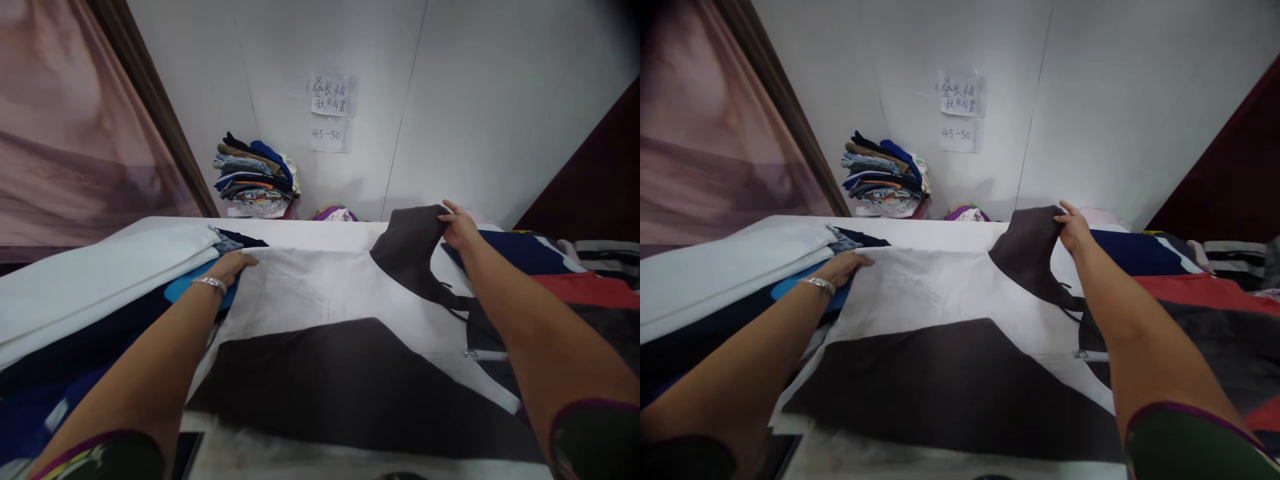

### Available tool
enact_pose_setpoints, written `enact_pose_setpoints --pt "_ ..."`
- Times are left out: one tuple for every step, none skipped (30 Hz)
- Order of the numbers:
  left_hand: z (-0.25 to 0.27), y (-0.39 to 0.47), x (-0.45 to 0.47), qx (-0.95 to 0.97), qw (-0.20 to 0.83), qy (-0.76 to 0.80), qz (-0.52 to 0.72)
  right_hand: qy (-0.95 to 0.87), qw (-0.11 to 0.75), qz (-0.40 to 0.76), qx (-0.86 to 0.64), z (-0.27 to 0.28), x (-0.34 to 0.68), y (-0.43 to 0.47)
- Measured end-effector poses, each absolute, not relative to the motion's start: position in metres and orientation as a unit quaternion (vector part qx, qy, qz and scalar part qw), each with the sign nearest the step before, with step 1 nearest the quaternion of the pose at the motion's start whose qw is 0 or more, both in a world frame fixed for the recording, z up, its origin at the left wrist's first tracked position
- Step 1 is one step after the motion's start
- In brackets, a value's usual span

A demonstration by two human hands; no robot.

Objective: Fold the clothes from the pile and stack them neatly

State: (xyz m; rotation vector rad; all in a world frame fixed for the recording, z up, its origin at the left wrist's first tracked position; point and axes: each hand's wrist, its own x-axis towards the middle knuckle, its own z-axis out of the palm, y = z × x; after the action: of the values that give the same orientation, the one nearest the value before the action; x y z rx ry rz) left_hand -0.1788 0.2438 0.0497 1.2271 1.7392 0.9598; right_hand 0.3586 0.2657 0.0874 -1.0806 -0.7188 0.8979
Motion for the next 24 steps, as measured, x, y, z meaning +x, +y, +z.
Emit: enact_pose_setpoints --pt "0.054 0.238 -0.179 0.492 0.396 0.675 0.381 -0.324 0.719 0.399 -0.467 0.096 0.358 0.249" --pt "0.057 0.231 -0.180 0.503 0.402 0.664 0.380 -0.330 0.731 0.394 -0.448 0.101 0.359 0.230" --pt "0.058 0.222 -0.183 0.519 0.401 0.652 0.380 -0.339 0.741 0.388 -0.431 0.104 0.362 0.206" --pt "0.058 0.211 -0.186 0.540 0.388 0.640 0.385 -0.349 0.748 0.382 -0.416 0.103 0.366 0.180" --pt "0.056 0.200 -0.191 0.565 0.372 0.626 0.388 -0.358 0.753 0.374 -0.407 0.098 0.371 0.152" --pt "0.052 0.186 -0.197 0.596 0.358 0.607 0.385 -0.360 0.754 0.366 -0.409 0.090 0.377 0.123" --pt "0.046 0.172 -0.203 0.628 0.344 0.588 0.377 -0.355 0.752 0.357 -0.425 0.079 0.382 0.093" --pt "0.039 0.158 -0.209 0.657 0.330 0.573 0.363 -0.344 0.744 0.352 -0.453 0.066 0.388 0.064" --pt "0.030 0.143 -0.215 0.681 0.316 0.564 0.343 -0.338 0.719 0.359 -0.489 0.052 0.392 0.036" --pt "0.020 0.130 -0.220 0.704 0.298 0.560 0.319 -0.335 0.686 0.370 -0.529 0.037 0.396 0.012" --pt "0.010 0.118 -0.225 0.725 0.272 0.560 0.295 -0.337 0.651 0.382 -0.563 0.023 0.398 -0.009" --pt "0.001 0.109 -0.227 0.741 0.243 0.563 0.273 -0.345 0.613 0.405 -0.584 0.012 0.398 -0.025" --pt "-0.007 0.101 -0.229 0.753 0.213 0.569 0.254 -0.354 0.576 0.428 -0.600 0.003 0.398 -0.037" --pt "-0.012 0.096 -0.229 0.761 0.186 0.575 0.236 -0.362 0.543 0.449 -0.610 -0.003 0.396 -0.045" --pt "-0.015 0.092 -0.228 0.766 0.160 0.582 0.218 -0.367 0.513 0.467 -0.619 -0.006 0.393 -0.050" --pt "-0.016 0.089 -0.226 0.771 0.138 0.589 0.199 -0.366 0.486 0.479 -0.633 -0.007 0.390 -0.051" --pt "-0.015 0.087 -0.223 0.776 0.115 0.594 0.177 -0.362 0.460 0.486 -0.649 -0.006 0.386 -0.049" --pt "-0.012 0.084 -0.220 0.783 0.092 0.596 0.149 -0.358 0.437 0.490 -0.664 -0.003 0.383 -0.046" --pt "-0.008 0.081 -0.216 0.791 0.066 0.597 0.120 -0.357 0.418 0.493 -0.674 -0.001 0.379 -0.042" --pt "-0.003 0.077 -0.211 0.798 0.037 0.595 0.095 -0.359 0.401 0.501 -0.678 0.001 0.376 -0.038" --pt "0.001 0.072 -0.206 0.804 0.005 0.590 0.074 -0.363 0.387 0.513 -0.675 0.003 0.372 -0.034" --pt "0.004 0.066 -0.201 0.810 -0.025 0.583 0.059 -0.368 0.373 0.526 -0.670 0.004 0.369 -0.031" --pt "0.007 0.059 -0.196 0.817 -0.054 0.573 0.048 -0.373 0.359 0.542 -0.662 0.004 0.367 -0.028" --pt "0.008 0.052 -0.191 0.824 -0.077 0.560 0.041 -0.379 0.349 0.555 -0.653 0.005 0.364 -0.025"
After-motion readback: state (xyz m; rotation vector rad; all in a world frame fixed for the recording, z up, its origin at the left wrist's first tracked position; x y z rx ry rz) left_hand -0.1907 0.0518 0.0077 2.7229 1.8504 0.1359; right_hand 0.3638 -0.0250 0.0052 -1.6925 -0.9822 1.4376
